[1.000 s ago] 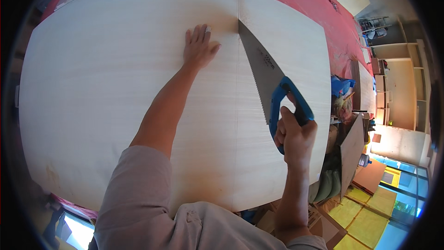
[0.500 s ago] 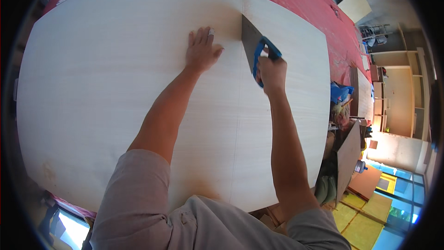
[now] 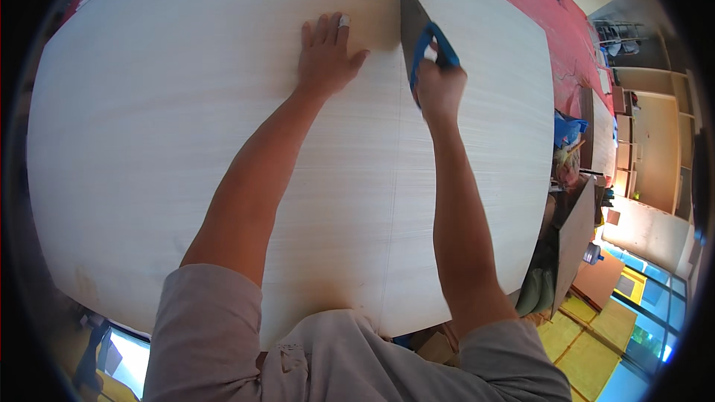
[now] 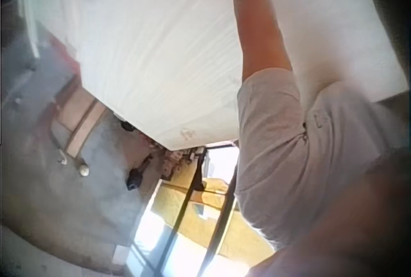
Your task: The person saws a large wooden board using a hand saw, repeatedly moving the saw back and forth along a marked line, and later lifts and repositions the board.
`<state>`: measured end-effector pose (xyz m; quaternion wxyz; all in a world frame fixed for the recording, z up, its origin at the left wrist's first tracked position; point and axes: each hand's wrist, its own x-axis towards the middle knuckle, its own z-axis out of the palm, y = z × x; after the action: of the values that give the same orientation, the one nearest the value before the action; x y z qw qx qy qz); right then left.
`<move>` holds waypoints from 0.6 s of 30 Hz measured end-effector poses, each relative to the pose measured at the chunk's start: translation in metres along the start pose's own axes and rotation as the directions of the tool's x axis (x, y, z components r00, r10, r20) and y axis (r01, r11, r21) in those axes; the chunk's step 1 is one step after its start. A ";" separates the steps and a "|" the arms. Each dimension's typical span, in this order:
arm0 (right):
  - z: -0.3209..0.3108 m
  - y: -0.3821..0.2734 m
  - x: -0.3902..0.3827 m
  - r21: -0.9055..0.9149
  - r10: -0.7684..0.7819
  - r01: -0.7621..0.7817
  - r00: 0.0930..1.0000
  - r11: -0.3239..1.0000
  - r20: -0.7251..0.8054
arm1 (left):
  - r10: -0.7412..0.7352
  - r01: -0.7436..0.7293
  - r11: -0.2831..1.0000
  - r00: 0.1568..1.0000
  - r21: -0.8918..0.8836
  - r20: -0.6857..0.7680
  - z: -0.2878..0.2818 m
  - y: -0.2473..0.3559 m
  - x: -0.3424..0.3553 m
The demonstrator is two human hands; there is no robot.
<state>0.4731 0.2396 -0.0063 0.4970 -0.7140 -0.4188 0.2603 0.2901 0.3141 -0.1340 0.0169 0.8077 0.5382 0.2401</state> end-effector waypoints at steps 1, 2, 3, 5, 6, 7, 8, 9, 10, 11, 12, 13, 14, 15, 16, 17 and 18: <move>0.010 0.006 0.019 0.010 -0.007 0.007 1.000 1.000 0.003 | 0.005 -0.005 1.000 1.000 0.023 0.009 0.000 -0.001 0.001; 0.022 0.009 0.038 0.024 -0.015 0.015 1.000 1.000 0.009 | 0.009 -0.010 0.999 1.000 0.047 0.013 0.001 -0.002 0.004; 0.032 0.002 0.039 0.079 0.060 -0.064 0.997 0.995 0.052 | 0.003 -0.005 0.997 1.000 0.076 0.025 0.001 -0.009 -0.001; 0.031 -0.012 0.032 0.058 0.138 -0.144 0.985 0.988 0.105 | -0.034 0.023 0.995 0.994 0.100 0.106 0.001 -0.020 -0.009; 0.025 -0.017 0.020 -0.002 0.140 -0.141 0.984 0.990 0.112 | -0.044 0.030 0.994 0.991 0.107 0.129 0.001 -0.021 -0.001; 0.020 -0.025 0.011 -0.004 0.128 -0.129 0.986 0.992 0.108 | -0.046 0.034 0.992 0.995 0.118 0.094 -0.007 -0.028 0.017; 0.017 -0.031 0.001 -0.006 0.117 -0.117 0.987 0.993 0.105 | -0.051 0.040 0.993 0.994 0.110 0.098 -0.005 -0.025 0.013; 0.008 -0.027 -0.022 0.021 0.126 -0.128 0.989 0.992 0.079 | -0.053 0.042 0.994 0.991 0.098 0.119 -0.002 -0.023 0.004; -0.003 -0.041 -0.040 0.045 0.138 -0.143 0.986 0.989 0.090 | -0.055 0.046 0.993 0.994 0.109 0.090 -0.006 -0.027 0.015; -0.022 -0.055 -0.075 0.051 0.185 -0.191 0.978 0.980 0.100 | -0.060 0.049 0.993 0.994 0.107 0.097 -0.004 -0.029 0.009; -0.043 -0.075 -0.110 0.048 0.241 -0.246 0.967 0.968 0.087 | -0.063 0.052 0.994 0.993 0.100 0.102 -0.002 -0.027 0.002; -0.064 -0.094 -0.137 0.052 0.280 -0.284 0.958 0.957 0.067 | -0.053 0.044 0.995 0.994 0.091 0.098 -0.001 -0.022 0.006; -0.083 -0.096 -0.169 0.050 0.284 -0.286 0.957 0.957 0.053 | -0.045 0.036 0.995 0.993 0.088 0.105 0.001 -0.021 0.002; -0.099 -0.098 -0.192 0.046 0.280 -0.281 0.959 0.958 0.040 | -0.040 0.031 0.996 0.994 0.084 0.106 0.002 -0.018 0.001; -0.107 -0.107 -0.208 0.016 0.291 -0.291 0.957 0.957 0.019 | -0.043 0.033 0.996 0.992 0.088 0.117 0.002 -0.017 0.000; -0.109 -0.117 -0.219 -0.012 0.302 -0.302 0.953 0.953 0.000 | -0.047 0.035 0.995 0.991 0.095 0.129 0.000 -0.020 -0.003; -0.105 -0.119 -0.222 -0.038 0.313 -0.313 0.950 0.949 -0.013 | -0.055 0.040 0.993 0.988 0.107 0.141 -0.002 -0.025 -0.006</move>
<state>0.4015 0.0157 0.1332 0.4366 -0.7820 -0.3037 0.3250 0.2658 0.3187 -0.1422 0.0194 0.8097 0.5663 0.1524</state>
